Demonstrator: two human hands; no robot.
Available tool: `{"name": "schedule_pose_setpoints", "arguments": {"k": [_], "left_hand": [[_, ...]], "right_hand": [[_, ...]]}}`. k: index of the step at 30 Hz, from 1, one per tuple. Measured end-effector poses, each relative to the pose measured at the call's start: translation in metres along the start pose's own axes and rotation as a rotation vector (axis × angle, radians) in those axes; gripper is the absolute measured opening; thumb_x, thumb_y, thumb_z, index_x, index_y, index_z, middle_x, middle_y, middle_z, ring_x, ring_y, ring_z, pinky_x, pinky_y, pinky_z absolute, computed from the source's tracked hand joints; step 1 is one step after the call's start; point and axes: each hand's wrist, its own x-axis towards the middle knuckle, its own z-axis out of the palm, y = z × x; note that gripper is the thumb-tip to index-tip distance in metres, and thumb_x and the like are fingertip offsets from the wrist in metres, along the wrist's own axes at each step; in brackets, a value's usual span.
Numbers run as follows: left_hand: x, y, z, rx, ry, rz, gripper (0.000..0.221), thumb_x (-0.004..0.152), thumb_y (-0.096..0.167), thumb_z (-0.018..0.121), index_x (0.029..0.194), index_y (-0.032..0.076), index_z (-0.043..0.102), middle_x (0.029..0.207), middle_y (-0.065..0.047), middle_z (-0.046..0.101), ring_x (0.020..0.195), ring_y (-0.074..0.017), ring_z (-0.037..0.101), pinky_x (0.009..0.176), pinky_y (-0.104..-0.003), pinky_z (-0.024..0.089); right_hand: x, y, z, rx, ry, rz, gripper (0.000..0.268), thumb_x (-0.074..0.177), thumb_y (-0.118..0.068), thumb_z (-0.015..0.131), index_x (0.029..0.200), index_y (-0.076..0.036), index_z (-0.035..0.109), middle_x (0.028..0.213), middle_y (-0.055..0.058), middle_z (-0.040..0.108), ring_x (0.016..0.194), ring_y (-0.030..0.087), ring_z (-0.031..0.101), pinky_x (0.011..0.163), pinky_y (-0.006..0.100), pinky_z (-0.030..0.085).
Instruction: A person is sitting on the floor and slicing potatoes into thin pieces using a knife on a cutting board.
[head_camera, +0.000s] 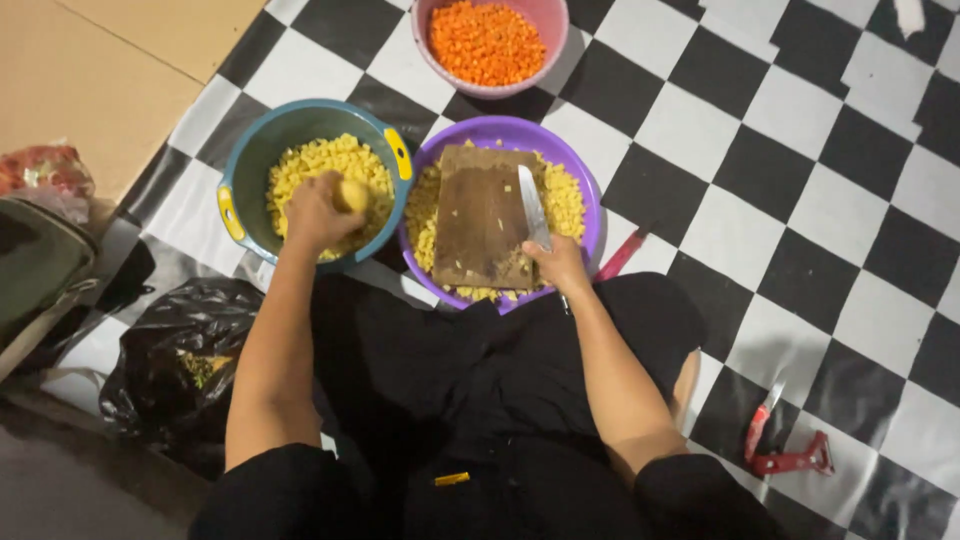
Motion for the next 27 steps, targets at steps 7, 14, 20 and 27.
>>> {"name": "schedule_pose_setpoints", "arguments": {"k": [7, 14, 20, 27], "left_hand": [[0.035, -0.051, 0.044, -0.529, 0.247, -0.149, 0.019, 0.082, 0.020, 0.070, 0.100, 0.020, 0.070, 0.071, 0.007, 0.052, 0.066, -0.0160, 0.059, 0.064, -0.037, 0.049], [0.022, 0.037, 0.014, 0.151, 0.055, 0.040, 0.093, 0.083, 0.031, 0.083, 0.161, 0.023, 0.035, 0.154, -0.017, 0.039, 0.135, -0.0459, 0.049, 0.106, -0.057, 0.051], [0.024, 0.057, 0.042, 0.210, 0.328, 0.106, 0.032, 0.093, 0.010, 0.066, 0.120, 0.016, 0.049, 0.114, -0.017, 0.048, 0.095, -0.0507, 0.068, 0.078, -0.054, 0.063], [0.008, 0.018, 0.042, -0.386, 0.351, -0.093, 0.070, 0.072, 0.015, 0.085, 0.134, 0.016, 0.051, 0.133, -0.016, 0.039, 0.119, -0.0491, 0.063, 0.108, -0.050, 0.053]], "right_hand": [[0.004, 0.004, -0.006, -0.293, 0.209, -0.119, 0.048, 0.085, -0.052, 0.082, 0.084, -0.006, 0.069, 0.075, 0.018, 0.067, 0.082, 0.038, 0.070, 0.074, 0.043, 0.053], [-0.016, -0.016, -0.004, -0.276, 0.260, -0.065, 0.032, 0.088, -0.037, 0.077, 0.085, -0.007, 0.069, 0.078, 0.018, 0.069, 0.087, 0.039, 0.071, 0.075, 0.046, 0.054], [-0.100, -0.085, 0.030, 0.262, 0.283, -0.030, 0.032, 0.100, -0.027, 0.064, 0.078, -0.005, 0.063, 0.073, 0.019, 0.069, 0.071, 0.027, 0.070, 0.061, 0.036, 0.057], [-0.189, -0.051, 0.089, -0.070, -0.130, -0.217, 0.020, 0.103, -0.017, 0.057, 0.096, -0.004, 0.071, 0.091, 0.021, 0.076, 0.095, 0.037, 0.073, 0.067, 0.044, 0.061]]}}
